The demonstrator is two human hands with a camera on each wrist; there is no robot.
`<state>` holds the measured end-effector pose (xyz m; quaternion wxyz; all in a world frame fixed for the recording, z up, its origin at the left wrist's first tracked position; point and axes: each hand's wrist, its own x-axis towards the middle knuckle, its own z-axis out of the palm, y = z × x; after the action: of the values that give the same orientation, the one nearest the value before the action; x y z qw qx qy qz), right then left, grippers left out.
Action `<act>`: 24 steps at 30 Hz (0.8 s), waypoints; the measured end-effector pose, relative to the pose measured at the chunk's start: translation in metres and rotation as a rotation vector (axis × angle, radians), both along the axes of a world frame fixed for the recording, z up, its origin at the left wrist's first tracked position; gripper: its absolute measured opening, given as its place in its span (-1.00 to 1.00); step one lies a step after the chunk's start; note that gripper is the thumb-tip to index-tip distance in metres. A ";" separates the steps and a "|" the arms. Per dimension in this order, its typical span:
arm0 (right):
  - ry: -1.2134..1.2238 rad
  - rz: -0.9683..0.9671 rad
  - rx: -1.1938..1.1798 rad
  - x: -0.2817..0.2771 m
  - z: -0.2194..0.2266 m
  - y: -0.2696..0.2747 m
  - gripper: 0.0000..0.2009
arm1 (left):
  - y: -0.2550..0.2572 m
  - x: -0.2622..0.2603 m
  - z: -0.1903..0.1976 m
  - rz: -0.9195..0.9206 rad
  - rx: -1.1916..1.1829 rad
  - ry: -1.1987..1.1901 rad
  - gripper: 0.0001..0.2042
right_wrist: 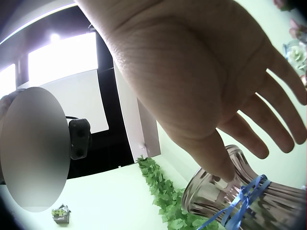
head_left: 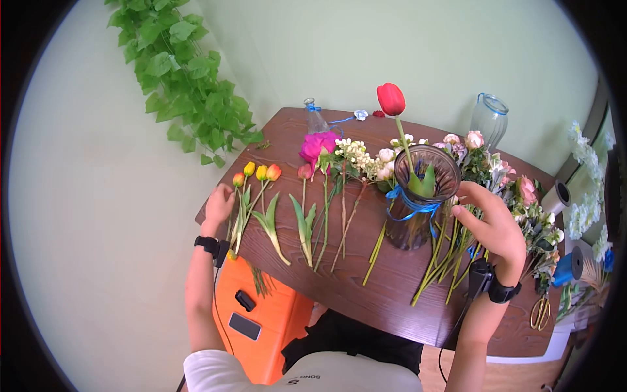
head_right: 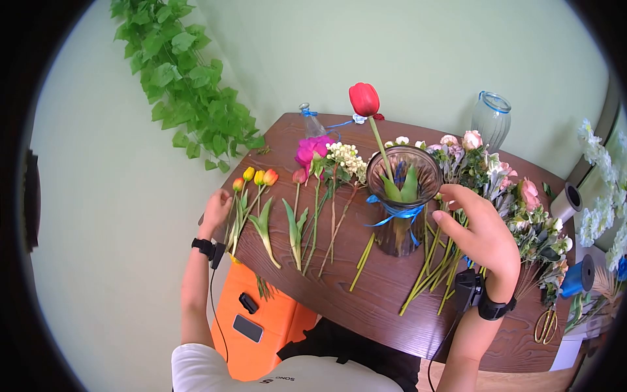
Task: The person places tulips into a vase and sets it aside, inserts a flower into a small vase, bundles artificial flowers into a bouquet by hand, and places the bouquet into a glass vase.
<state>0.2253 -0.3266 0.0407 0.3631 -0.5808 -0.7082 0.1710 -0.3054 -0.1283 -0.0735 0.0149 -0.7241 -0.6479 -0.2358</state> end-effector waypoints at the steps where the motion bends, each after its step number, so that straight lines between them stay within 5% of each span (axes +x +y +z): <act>1: 0.000 0.001 -0.001 0.000 -0.001 0.000 -0.64 | -0.001 0.014 0.010 -0.056 0.003 -0.013 -0.83; 3: 0.011 -0.003 0.013 0.000 -0.002 0.000 -0.64 | 0.000 0.031 0.014 -0.113 -0.003 -0.003 -0.82; 6: -0.001 -0.008 0.008 -0.001 -0.001 0.000 -0.64 | -0.009 0.067 0.025 -0.124 -0.430 0.122 -0.78; 14: 0.004 0.017 0.027 0.000 0.002 -0.003 -0.64 | 0.025 0.069 -0.025 -0.087 -0.297 0.231 -0.69; 19: 0.001 0.012 0.033 -0.001 0.003 -0.002 -0.64 | 0.019 0.080 -0.010 -0.133 -0.699 -0.405 -0.44; 24: -0.002 0.007 0.041 -0.001 0.002 -0.002 -0.64 | 0.018 0.084 -0.003 -0.258 -0.785 -0.660 -0.37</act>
<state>0.2242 -0.3288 0.0425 0.3738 -0.5710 -0.7139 0.1572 -0.2219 -0.1108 -0.0768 -0.4914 -0.6363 -0.5633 -0.1908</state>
